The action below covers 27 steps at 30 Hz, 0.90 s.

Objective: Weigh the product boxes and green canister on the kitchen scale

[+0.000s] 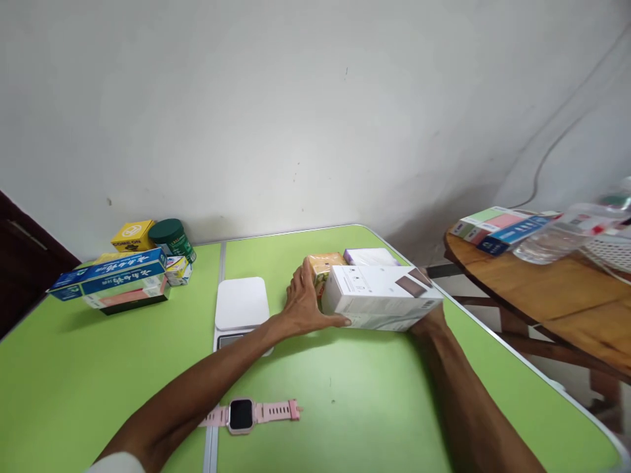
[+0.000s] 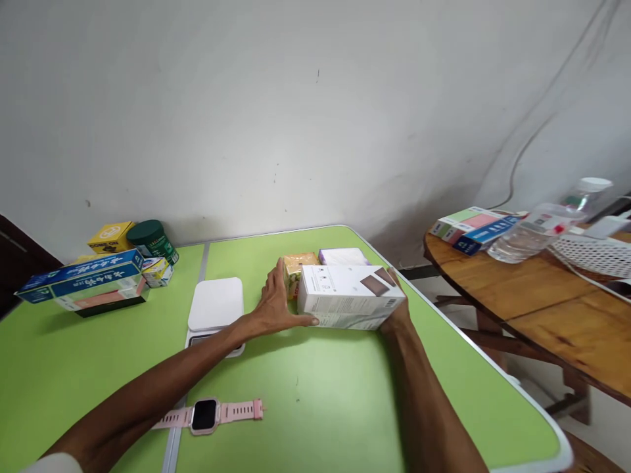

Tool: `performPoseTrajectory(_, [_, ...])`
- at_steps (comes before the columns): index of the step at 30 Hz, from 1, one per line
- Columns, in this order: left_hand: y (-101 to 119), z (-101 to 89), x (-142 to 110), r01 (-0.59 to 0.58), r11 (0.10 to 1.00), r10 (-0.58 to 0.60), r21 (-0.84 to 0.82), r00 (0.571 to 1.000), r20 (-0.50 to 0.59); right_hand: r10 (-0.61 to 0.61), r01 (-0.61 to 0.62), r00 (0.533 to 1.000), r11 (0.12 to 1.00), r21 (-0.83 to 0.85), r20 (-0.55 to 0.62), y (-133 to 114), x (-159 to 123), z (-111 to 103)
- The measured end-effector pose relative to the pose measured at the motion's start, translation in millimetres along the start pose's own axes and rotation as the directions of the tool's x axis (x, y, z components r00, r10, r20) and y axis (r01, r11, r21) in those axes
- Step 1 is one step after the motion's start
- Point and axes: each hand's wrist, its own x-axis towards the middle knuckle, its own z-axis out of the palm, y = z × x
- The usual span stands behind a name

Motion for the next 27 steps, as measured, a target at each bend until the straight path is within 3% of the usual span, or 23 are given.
performPoseTrajectory(2, [2.8, 9.3, -16.7, -0.069, 0.998, 0.07, 0.006, 0.996, -0.05, 0.086, -0.088, 0.996, 0.993, 0.078, 0.028, 4.3, -16.4, -6.8])
performPoseTrajectory(5, [12.6, 27.7, -37.6, -0.146, 0.989, 0.146, -0.022, 0.989, -0.003, 0.202, -0.205, 0.979, 0.958, 0.199, 0.036, 10.9, -48.3, -10.3])
performPoseTrajectory(10, [32.7, 47.4, -61.1, -0.031, 0.984, 0.037, -0.177, 0.999, 0.031, 0.107, -0.113, 0.994, 0.955, 0.275, 0.036, 11.1, -108.0, -0.2])
performPoseTrajectory(14, [31.8, 43.6, -97.2, -0.061, 0.975, 0.063, -0.216, 0.998, 0.002, 0.07, -0.08, 0.997, 0.938, 0.339, 0.041, 1.2, -154.6, 1.7])
performPoseTrajectory(18, [22.2, 23.2, -146.7, -0.128, 0.982, 0.106, -0.138, 0.982, -0.156, -0.015, -0.018, 0.996, 0.929, 0.371, 0.086, -20.9, -197.1, 16.9])
performPoseTrajectory(21, [15.1, -6.2, -171.9, -0.156, 0.985, 0.127, -0.074, 0.945, -0.301, -0.126, 0.075, 0.985, 0.925, 0.373, 0.115, -42.1, -213.9, 48.1])
performPoseTrajectory(27, [-20.1, -76.5, -179.7, -0.161, 0.987, 0.138, 0.005, 0.828, -0.543, -0.152, 0.055, 0.945, 0.947, 0.316, 0.29, -66.3, -224.4, 127.8])
